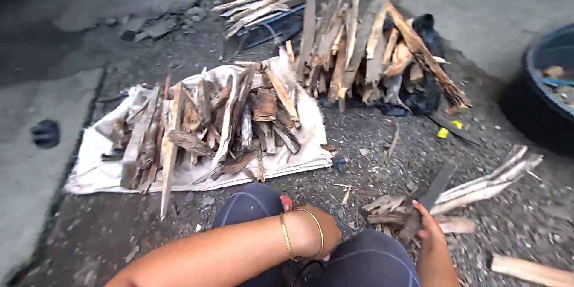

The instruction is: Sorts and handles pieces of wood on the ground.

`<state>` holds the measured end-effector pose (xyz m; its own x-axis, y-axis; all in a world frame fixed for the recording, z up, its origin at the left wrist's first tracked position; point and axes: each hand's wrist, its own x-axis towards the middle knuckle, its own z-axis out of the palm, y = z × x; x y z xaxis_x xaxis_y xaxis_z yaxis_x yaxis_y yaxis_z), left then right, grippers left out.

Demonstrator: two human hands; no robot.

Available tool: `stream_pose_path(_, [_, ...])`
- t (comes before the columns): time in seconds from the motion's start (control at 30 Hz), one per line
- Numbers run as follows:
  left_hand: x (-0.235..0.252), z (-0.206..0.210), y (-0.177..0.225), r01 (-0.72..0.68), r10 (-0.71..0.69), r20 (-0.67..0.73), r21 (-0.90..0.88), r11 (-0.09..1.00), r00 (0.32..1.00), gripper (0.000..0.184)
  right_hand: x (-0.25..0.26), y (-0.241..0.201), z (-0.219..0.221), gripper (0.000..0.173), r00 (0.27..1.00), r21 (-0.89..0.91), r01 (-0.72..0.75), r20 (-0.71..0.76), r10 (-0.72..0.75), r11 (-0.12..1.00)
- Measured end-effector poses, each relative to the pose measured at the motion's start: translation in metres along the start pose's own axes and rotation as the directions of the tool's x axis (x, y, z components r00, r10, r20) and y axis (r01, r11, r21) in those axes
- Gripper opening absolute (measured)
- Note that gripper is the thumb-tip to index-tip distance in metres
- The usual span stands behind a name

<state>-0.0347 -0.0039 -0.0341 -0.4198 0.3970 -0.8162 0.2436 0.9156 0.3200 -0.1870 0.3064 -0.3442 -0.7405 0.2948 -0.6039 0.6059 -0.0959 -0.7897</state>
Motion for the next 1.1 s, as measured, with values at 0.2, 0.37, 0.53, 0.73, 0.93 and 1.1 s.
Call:
stream_pose_path(0.2, [-0.008,-0.005,-0.003,0.014,-0.015,-0.02,-0.036,0.999,1.0,0.028,0.003,-0.009,0.007,0.051,0.997,-0.231,-0.076,-0.033,0.07,0.97])
stream_pose_path(0.37, [-0.014,-0.005,-0.009,-0.045,0.04,-0.086,-0.05,0.998,0.996,0.023,-0.02,0.003,-0.002,0.055,1.0,-0.242,0.03,0.01,-0.028,0.97])
stream_pose_path(0.53, [-0.022,0.004,-0.009,-0.098,0.092,-0.15,-0.033,0.995,0.984,0.02,-0.087,-0.03,0.003,0.041,0.985,-0.171,0.173,0.011,-0.174,0.97])
stream_pose_path(0.73, [-0.041,0.02,-0.015,-0.164,0.153,-0.229,-0.028,0.986,0.961,0.019,-0.184,-0.135,0.045,0.057,0.884,-0.239,0.459,0.226,-0.41,0.856])
stream_pose_path(0.93, [-0.054,0.042,-0.03,-0.164,0.159,-0.265,0.002,0.986,0.951,0.018,-0.298,-0.198,0.185,0.064,0.664,-0.213,0.652,0.624,-0.412,0.728])
stream_pose_path(1.1, [-0.066,0.053,-0.045,-0.089,0.074,-0.221,-0.057,0.994,0.973,0.02,-0.378,-0.195,0.351,0.065,0.484,-0.158,0.608,0.851,-0.205,0.778])
